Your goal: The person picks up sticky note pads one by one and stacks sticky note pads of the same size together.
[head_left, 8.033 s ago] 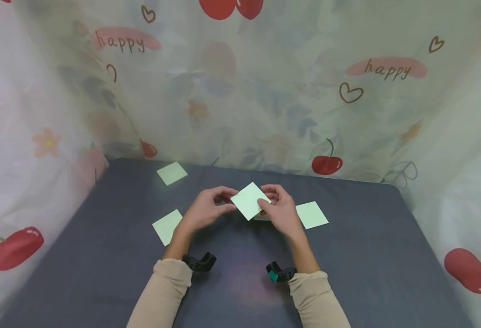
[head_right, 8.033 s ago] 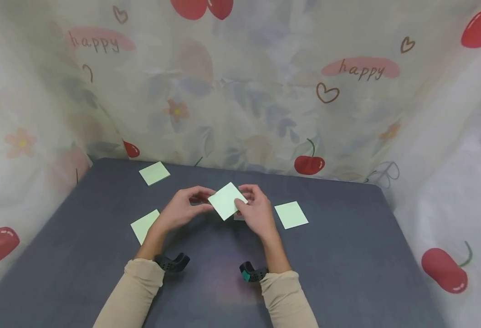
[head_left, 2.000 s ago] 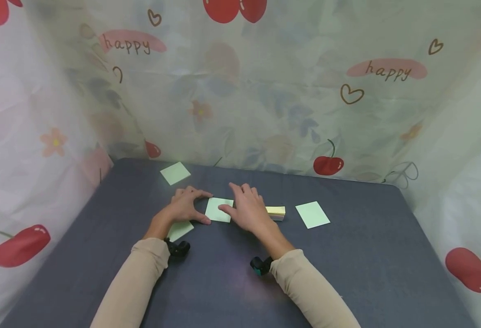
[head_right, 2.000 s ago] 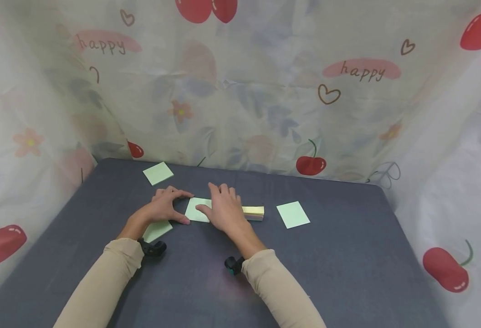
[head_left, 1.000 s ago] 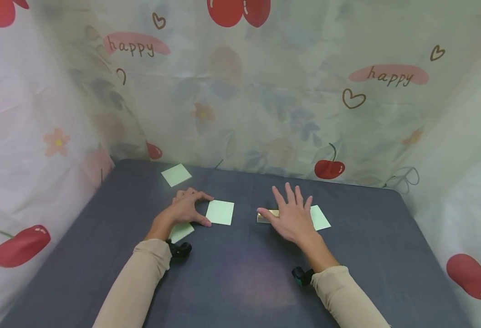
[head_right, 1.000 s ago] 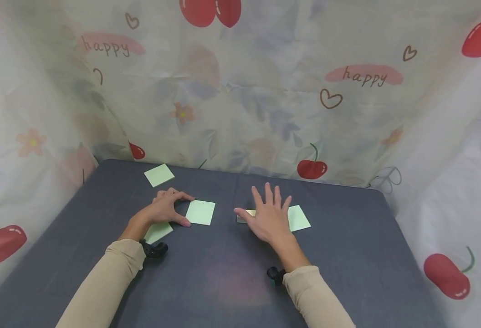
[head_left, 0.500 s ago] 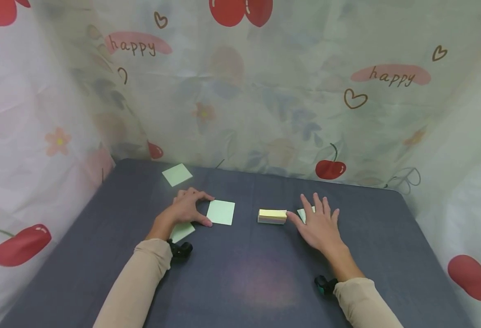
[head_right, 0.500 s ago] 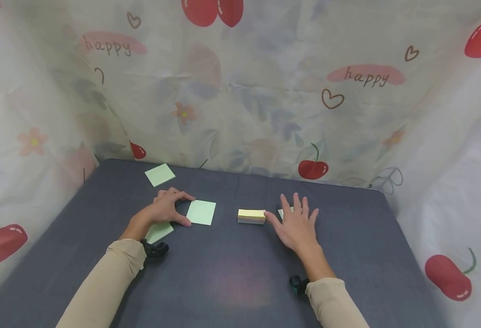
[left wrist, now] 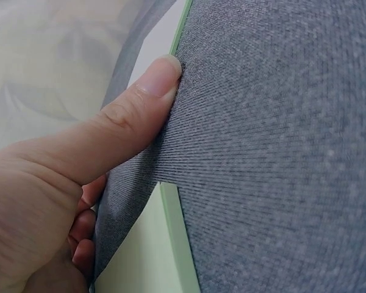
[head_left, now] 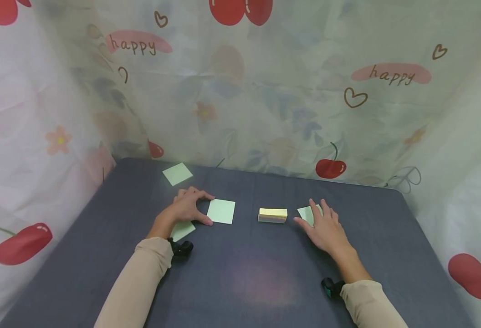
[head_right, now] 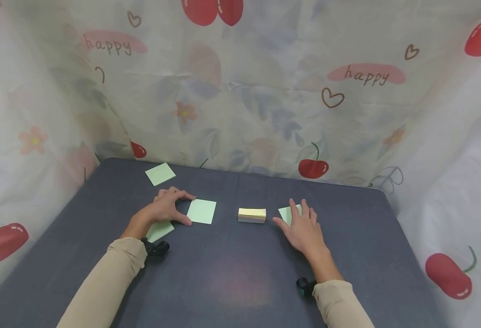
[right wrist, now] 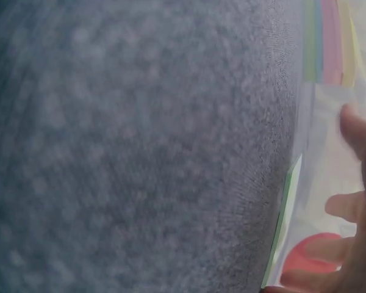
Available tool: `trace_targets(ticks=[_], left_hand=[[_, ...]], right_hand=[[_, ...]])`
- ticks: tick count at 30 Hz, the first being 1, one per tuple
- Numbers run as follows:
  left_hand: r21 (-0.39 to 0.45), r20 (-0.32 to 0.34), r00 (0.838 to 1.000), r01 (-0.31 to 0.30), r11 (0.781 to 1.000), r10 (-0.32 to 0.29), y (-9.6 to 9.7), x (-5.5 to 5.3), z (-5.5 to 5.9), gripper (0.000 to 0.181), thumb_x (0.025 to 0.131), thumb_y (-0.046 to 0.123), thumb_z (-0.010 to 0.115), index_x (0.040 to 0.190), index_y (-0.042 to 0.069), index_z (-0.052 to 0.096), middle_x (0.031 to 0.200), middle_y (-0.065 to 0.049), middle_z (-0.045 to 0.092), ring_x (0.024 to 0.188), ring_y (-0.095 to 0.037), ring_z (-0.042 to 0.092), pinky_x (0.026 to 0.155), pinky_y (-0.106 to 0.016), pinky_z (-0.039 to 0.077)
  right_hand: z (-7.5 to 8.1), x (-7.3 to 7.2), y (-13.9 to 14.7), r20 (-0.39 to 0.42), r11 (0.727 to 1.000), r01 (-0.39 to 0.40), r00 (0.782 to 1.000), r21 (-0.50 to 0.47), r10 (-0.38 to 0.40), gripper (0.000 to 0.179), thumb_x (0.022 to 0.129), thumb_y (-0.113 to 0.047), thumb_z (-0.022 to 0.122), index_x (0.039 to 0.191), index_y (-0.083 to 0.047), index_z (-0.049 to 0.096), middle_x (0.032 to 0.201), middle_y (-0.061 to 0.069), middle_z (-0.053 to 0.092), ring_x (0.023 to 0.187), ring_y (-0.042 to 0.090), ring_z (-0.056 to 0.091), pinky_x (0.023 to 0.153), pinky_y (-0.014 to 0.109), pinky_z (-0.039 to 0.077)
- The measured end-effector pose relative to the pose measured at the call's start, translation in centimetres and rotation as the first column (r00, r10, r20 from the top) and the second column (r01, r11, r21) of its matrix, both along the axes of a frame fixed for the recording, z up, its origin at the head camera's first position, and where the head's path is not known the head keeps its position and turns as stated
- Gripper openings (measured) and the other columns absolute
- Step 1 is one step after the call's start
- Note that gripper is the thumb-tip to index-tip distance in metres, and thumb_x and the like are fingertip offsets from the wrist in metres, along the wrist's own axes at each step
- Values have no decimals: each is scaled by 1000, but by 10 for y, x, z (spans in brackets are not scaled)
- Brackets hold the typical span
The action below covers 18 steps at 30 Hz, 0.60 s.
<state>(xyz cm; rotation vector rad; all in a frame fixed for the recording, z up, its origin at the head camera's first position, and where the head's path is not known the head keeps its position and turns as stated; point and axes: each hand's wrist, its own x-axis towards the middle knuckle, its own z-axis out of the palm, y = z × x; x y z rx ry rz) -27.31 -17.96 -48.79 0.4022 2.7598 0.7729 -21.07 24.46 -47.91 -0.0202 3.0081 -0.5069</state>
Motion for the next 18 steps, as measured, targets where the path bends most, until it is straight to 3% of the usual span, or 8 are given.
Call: trace_targets(ticks=[4, 9, 18], left_hand=[[-1, 3, 1000, 0, 1000, 0, 1, 0, 1, 85, 67, 56, 91, 142, 31, 60, 147, -14, 44, 137, -44, 31, 109, -65, 29], [0, 1, 1000, 0, 1000, 0, 0, 1, 1, 85, 68, 55, 91, 142, 30, 60, 147, -15, 44, 137, -44, 31, 109, -64, 29], [9, 0, 1000, 3, 1000, -3, 0, 1, 1, 84, 68, 55, 91, 142, 30, 60, 146, -15, 44, 137, -44, 30, 109, -64, 28]], right_hand=[[1, 0, 1, 0, 1000, -10, 1000, 4, 10, 89, 98, -56, 60, 162, -7, 22, 165, 32, 16, 144, 61, 27, 111, 74, 31], [1, 1, -2, -34, 999, -21, 999, 48, 23, 79, 98, -36, 67, 159, -3, 29, 159, 34, 28, 137, 60, 38, 108, 71, 36], [6, -1, -1, -66, 999, 45, 997, -14, -46, 80, 91, -33, 77, 153, 0, 39, 146, 34, 44, 126, 55, 46, 104, 68, 38]])
